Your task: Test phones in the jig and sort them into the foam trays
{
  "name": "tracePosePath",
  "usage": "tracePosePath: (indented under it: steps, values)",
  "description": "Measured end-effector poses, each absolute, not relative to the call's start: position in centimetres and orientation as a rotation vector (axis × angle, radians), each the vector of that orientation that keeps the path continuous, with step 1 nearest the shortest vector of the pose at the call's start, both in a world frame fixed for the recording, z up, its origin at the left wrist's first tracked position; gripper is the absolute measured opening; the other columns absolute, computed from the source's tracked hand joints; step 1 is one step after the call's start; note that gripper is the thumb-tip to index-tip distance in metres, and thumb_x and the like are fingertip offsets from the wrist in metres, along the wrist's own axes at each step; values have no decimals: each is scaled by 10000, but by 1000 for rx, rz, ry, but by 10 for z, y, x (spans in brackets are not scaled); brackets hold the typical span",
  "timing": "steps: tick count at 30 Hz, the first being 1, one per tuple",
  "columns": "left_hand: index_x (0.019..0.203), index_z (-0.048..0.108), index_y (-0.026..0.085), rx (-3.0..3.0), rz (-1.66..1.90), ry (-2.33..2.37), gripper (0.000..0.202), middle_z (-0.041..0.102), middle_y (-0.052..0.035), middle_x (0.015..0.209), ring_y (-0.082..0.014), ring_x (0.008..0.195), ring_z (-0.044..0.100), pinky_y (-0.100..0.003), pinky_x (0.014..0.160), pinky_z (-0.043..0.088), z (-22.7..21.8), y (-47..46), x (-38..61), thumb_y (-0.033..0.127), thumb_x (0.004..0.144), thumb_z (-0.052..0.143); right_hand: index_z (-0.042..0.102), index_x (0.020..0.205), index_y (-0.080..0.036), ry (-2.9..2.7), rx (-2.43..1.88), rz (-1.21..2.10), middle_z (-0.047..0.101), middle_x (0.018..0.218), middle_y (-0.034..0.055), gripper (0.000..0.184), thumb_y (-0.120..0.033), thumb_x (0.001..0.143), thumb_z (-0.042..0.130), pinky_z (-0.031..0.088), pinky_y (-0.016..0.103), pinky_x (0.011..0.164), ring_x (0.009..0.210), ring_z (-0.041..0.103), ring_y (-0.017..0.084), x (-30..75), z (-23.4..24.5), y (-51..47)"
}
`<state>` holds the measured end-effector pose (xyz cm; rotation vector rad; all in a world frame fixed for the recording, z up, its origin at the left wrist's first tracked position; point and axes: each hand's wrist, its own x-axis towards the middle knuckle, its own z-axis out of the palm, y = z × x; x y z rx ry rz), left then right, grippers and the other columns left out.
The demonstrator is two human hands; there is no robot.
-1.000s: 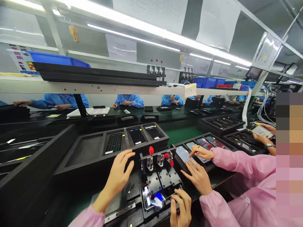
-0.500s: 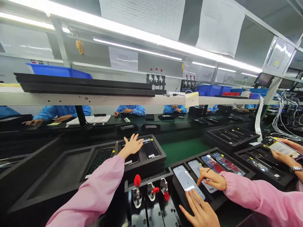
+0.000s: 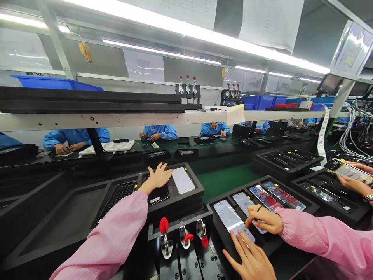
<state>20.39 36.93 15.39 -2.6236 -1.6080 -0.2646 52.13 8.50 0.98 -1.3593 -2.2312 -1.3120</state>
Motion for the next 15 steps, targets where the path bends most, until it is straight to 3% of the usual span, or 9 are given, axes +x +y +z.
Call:
tracePosePath:
  steps: [7, 15]
  values:
    - [1273, 463, 333, -2628, -245, -1641, 424, 269, -64, 1467, -345, 1351, 125, -747, 921, 85, 150, 373, 205, 327, 909, 246, 426, 1284, -371, -2233, -1437, -1310, 501, 1293, 23, 507, -150, 833, 358, 394, 441, 830, 1146, 495, 267, 519, 9, 84]
    - [1262, 475, 319, -2613, -276, -1645, 407, 302, -64, 1453, -348, 1342, 160, -742, 925, 100, 151, 372, 206, 322, 901, 286, 409, 1291, -397, -2282, -1389, -1277, 492, 1303, 22, 493, -206, 836, 408, 429, 406, 783, 1141, 492, 257, 521, 12, 84]
